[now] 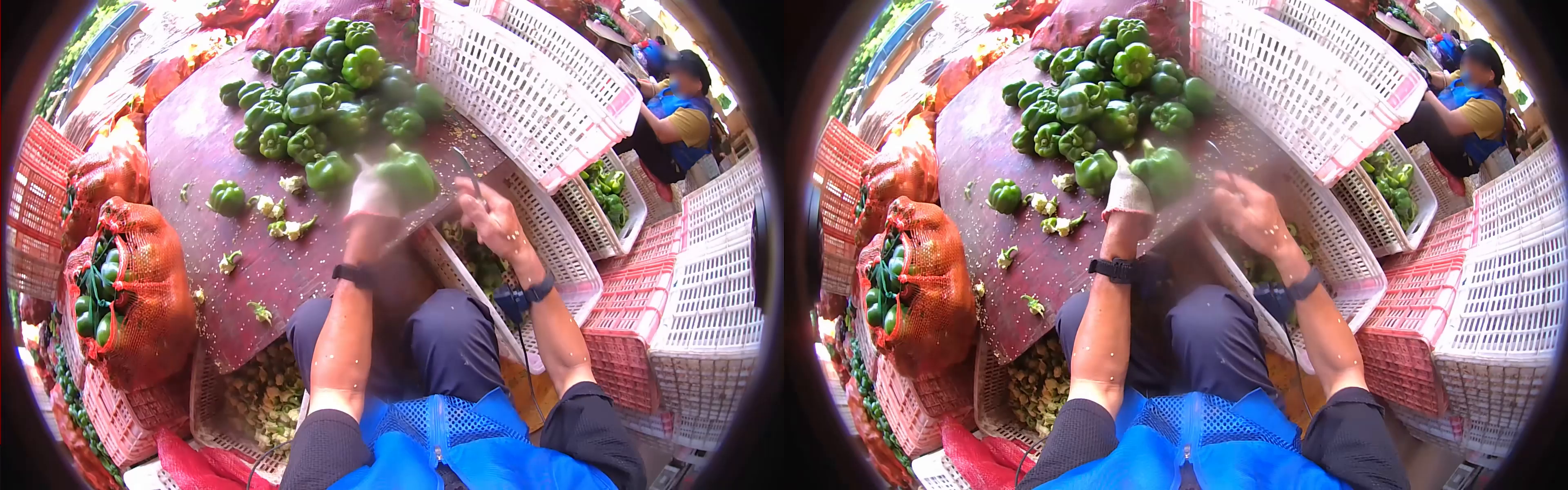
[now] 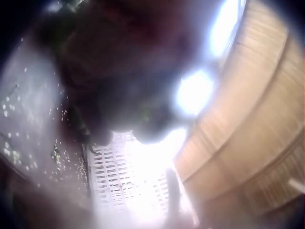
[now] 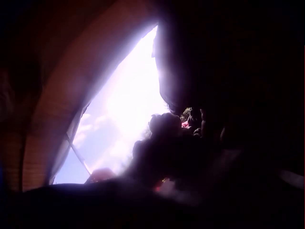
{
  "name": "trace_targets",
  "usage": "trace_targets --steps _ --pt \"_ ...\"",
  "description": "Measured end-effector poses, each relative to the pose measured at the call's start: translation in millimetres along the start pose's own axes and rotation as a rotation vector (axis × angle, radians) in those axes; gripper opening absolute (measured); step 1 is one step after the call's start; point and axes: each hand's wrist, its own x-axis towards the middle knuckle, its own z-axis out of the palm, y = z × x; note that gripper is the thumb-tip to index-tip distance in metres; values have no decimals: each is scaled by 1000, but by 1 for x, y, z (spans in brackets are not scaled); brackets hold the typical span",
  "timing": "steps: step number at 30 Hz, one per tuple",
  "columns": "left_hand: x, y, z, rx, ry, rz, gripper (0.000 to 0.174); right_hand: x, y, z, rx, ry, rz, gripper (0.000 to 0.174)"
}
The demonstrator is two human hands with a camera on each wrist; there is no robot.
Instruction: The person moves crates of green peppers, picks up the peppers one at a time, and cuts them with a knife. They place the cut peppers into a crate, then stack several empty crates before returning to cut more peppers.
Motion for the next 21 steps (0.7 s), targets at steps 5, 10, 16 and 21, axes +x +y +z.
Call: trace_targets --steps 5,10,16,21 --pt "8 -11 43 -810 210 123 42 29 -19 11 -42 -199 -119 67" --pt "-10 28 23 -915 137 -168 49 26 -13 19 -140 -114 -325 64" --pt "-11 15 20 -232 228 278 21 20 -20 21 71 -162 -207 47" --pt "-15 34 4 70 215 191 31 19 -13 12 414 -225 -24 37"
